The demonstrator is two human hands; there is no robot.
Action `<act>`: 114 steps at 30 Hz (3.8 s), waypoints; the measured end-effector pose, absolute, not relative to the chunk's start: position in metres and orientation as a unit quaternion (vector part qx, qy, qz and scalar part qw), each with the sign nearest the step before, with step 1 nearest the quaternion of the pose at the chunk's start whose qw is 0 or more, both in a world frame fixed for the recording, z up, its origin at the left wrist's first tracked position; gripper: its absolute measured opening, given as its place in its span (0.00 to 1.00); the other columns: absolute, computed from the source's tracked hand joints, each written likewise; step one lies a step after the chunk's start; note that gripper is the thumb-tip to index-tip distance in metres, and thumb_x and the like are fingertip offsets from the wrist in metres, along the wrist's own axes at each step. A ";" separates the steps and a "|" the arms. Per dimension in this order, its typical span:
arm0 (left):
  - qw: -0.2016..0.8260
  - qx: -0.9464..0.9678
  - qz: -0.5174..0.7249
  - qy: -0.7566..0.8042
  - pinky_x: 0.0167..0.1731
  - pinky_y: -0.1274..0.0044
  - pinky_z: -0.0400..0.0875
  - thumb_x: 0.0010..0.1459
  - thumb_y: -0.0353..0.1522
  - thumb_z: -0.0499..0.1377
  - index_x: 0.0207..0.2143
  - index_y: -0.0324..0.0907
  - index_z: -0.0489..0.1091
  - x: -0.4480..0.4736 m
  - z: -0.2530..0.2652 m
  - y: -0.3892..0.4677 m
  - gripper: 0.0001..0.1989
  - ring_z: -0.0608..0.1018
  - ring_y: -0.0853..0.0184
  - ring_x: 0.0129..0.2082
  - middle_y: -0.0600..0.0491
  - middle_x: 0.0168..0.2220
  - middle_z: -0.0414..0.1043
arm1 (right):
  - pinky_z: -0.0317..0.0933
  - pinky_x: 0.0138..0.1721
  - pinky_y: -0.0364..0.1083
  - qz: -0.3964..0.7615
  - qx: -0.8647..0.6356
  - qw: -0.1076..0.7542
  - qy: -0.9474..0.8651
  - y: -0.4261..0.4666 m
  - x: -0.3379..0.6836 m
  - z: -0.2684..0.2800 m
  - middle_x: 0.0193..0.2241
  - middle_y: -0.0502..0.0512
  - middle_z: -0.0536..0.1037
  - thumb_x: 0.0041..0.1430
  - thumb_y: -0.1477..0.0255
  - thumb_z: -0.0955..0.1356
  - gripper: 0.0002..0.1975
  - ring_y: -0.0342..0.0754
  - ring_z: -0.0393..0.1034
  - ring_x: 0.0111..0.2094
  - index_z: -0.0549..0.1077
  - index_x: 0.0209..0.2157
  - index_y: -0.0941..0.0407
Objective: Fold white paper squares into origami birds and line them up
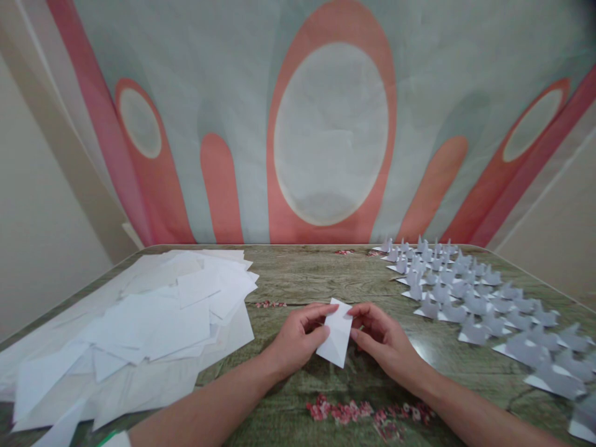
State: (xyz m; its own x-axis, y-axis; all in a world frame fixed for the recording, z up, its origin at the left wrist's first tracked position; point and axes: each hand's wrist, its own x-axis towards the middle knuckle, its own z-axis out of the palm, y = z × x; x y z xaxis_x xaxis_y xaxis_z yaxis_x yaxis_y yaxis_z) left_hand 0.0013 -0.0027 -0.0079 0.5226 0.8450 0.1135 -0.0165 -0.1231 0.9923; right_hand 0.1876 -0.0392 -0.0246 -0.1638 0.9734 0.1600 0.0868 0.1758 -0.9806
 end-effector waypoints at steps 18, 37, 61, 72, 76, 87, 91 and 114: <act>0.575 0.659 0.370 0.313 0.37 0.77 0.65 0.50 0.27 0.56 0.47 0.39 0.69 0.001 -0.010 -0.002 0.20 0.72 0.63 0.41 0.46 0.45 0.67 | 0.54 0.27 0.41 0.470 -0.446 0.463 -0.605 -0.040 0.187 -0.024 0.26 0.48 0.67 0.55 0.69 0.65 0.11 0.42 0.60 0.26 0.62 0.39 0.56; 0.580 0.652 0.367 0.322 0.34 0.79 0.65 0.49 0.27 0.56 0.47 0.39 0.70 0.001 -0.007 -0.004 0.20 0.72 0.64 0.39 0.47 0.44 0.67 | 0.55 0.27 0.41 0.466 -0.446 0.460 -0.610 -0.041 0.187 -0.024 0.25 0.48 0.67 0.54 0.67 0.66 0.12 0.42 0.61 0.26 0.63 0.39 0.56; 0.613 0.603 0.369 0.354 0.27 0.80 0.64 0.44 0.37 0.65 0.37 0.37 0.68 0.006 -0.018 -0.002 0.19 0.71 0.71 0.26 0.52 0.29 0.71 | 0.58 0.28 0.43 0.299 -0.504 0.478 -0.655 -0.037 0.190 -0.025 0.32 0.53 0.70 0.54 0.69 0.65 0.05 0.44 0.64 0.27 0.70 0.33 0.55; 0.614 0.574 0.387 0.379 0.31 0.78 0.65 0.41 0.37 0.66 0.31 0.35 0.73 0.006 -0.011 -0.002 0.16 0.72 0.69 0.28 0.50 0.29 0.74 | 0.60 0.30 0.44 0.260 -0.507 0.480 -0.667 -0.040 0.189 -0.021 0.33 0.54 0.70 0.55 0.71 0.65 0.05 0.45 0.65 0.29 0.70 0.33 0.55; 0.595 0.583 0.389 0.393 0.32 0.77 0.65 0.42 0.38 0.66 0.29 0.35 0.75 0.004 -0.007 -0.002 0.15 0.73 0.66 0.31 0.49 0.32 0.74 | 0.60 0.30 0.44 0.257 -0.513 0.484 -0.661 -0.041 0.188 -0.019 0.33 0.54 0.70 0.55 0.70 0.65 0.05 0.45 0.65 0.29 0.71 0.33 0.54; 0.676 0.534 0.357 0.362 0.33 0.77 0.66 0.40 0.36 0.68 0.36 0.35 0.74 0.003 -0.011 -0.004 0.19 0.75 0.67 0.30 0.48 0.33 0.76 | 0.60 0.29 0.44 0.255 -0.511 0.483 -0.664 -0.041 0.188 -0.019 0.32 0.54 0.70 0.55 0.70 0.65 0.05 0.45 0.65 0.28 0.71 0.33 0.54; 0.669 0.535 0.355 0.375 0.31 0.77 0.66 0.37 0.37 0.69 0.35 0.35 0.74 0.004 -0.012 -0.004 0.21 0.75 0.66 0.30 0.47 0.32 0.76 | 0.59 0.29 0.44 0.254 -0.506 0.478 -0.672 -0.041 0.189 -0.019 0.31 0.53 0.70 0.55 0.71 0.65 0.04 0.45 0.64 0.28 0.72 0.33 0.54; 0.534 0.665 0.388 0.349 0.29 0.79 0.64 0.47 0.34 0.64 0.29 0.38 0.77 0.002 -0.012 -0.004 0.08 0.72 0.68 0.30 0.49 0.31 0.72 | 0.59 0.30 0.43 0.241 -0.466 0.462 -0.716 -0.043 0.189 -0.020 0.25 0.51 0.71 0.55 0.72 0.66 0.05 0.44 0.65 0.27 0.74 0.31 0.55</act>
